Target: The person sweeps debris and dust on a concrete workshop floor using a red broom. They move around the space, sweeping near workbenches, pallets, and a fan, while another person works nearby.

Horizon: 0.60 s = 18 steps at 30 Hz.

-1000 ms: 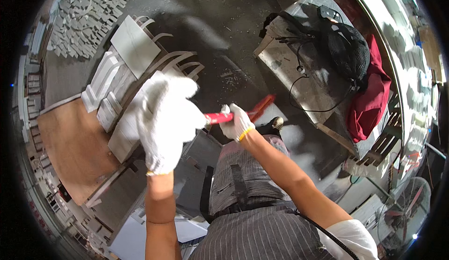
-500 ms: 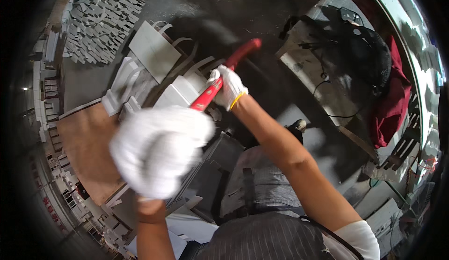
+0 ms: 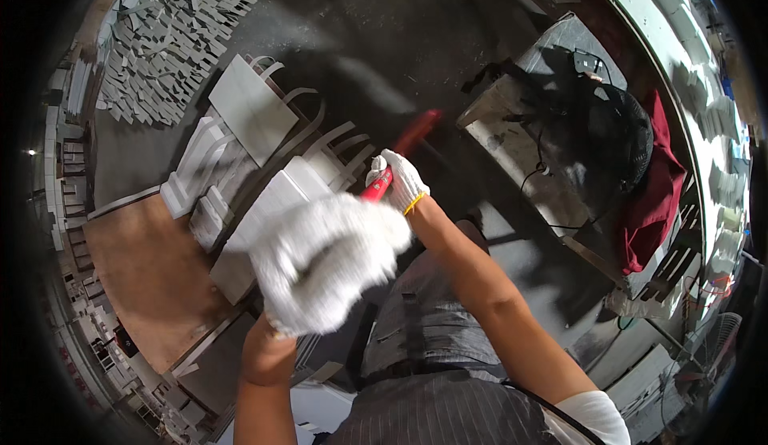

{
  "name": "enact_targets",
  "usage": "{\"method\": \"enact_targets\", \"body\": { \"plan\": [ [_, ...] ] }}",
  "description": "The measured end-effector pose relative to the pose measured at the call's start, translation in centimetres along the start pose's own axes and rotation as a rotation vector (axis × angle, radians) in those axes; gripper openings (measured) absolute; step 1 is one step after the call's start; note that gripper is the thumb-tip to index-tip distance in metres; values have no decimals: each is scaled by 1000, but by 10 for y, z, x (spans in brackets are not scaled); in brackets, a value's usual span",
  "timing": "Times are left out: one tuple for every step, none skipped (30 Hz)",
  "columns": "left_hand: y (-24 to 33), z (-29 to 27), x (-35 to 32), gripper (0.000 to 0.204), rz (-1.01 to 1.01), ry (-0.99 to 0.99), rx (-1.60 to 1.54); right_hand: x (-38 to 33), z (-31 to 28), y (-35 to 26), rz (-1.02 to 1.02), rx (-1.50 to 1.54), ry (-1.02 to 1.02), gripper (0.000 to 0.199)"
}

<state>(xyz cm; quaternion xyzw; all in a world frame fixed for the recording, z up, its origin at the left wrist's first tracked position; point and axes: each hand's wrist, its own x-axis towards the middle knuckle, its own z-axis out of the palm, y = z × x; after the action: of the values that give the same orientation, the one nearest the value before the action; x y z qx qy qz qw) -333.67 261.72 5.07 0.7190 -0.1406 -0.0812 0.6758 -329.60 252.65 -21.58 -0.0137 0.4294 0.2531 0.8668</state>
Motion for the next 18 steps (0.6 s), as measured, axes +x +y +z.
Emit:
{"method": "enact_targets", "body": {
  "plan": [
    [-4, 3, 5, 21, 174, -4, 92, 1, 10, 0, -7, 27, -33, 9],
    [-6, 6, 8, 22, 310, 5, 151, 0, 18, 2, -63, 35, -44, 12],
    [-5, 3, 10, 23, 367, 38, 171, -1, 28, 3, -79, 32, 8, 12],
    [-4, -6, 23, 24, 313, 100, 151, 1, 41, -1, -114, 44, 56, 13],
    [-2, -14, 35, 26, 256, 165, 127, 3, 49, -9, -109, 33, 82, 15],
    [-2, -21, 47, 28, 198, 228, 99, 6, 57, -16, -144, 7, 142, 15],
    [-9, -32, 56, 29, 172, 353, 258, 17, 64, -12, -127, 3, 215, 13],
    [-6, -33, 79, 27, 17, 463, 115, 30, 72, -19, -122, -1, 275, 11],
    [-3, -34, 99, 25, -123, 583, -56, 48, 70, -30, -130, 13, 296, 5],
    [-11, -38, 115, 14, 1, 387, 416, 63, 72, -46, -24, 30, 249, 4],
    [-20, -42, 132, 5, 201, 275, 859, 73, 83, -57, -41, 58, 242, 5],
    [-16, -33, 143, 11, 80, 312, 607, 75, 99, -70, 21, 112, 207, 6],
    [-12, -19, 159, 17, -13, 366, 315, 81, 110, -90, 80, 54, 133, 8],
    [-6, -4, 175, 23, -91, 446, 53, 85, 129, -102, 58, 37, 153, 9],
    [5, -10, 191, 25, -48, 222, 101, 87, 138, -114, 96, 1, 49, 9],
    [7, -7, 199, 18, 10, 202, 137, 89, 146, -125, 129, -35, -53, 10],
    [4, -8, 207, 13, 67, 182, 157, 88, 155, -128, 78, -51, -70, 11],
    [5, -11, 216, 16, 167, 121, 171, 87, 166, -131, 27, -59, -91, 12]
  ]
}}
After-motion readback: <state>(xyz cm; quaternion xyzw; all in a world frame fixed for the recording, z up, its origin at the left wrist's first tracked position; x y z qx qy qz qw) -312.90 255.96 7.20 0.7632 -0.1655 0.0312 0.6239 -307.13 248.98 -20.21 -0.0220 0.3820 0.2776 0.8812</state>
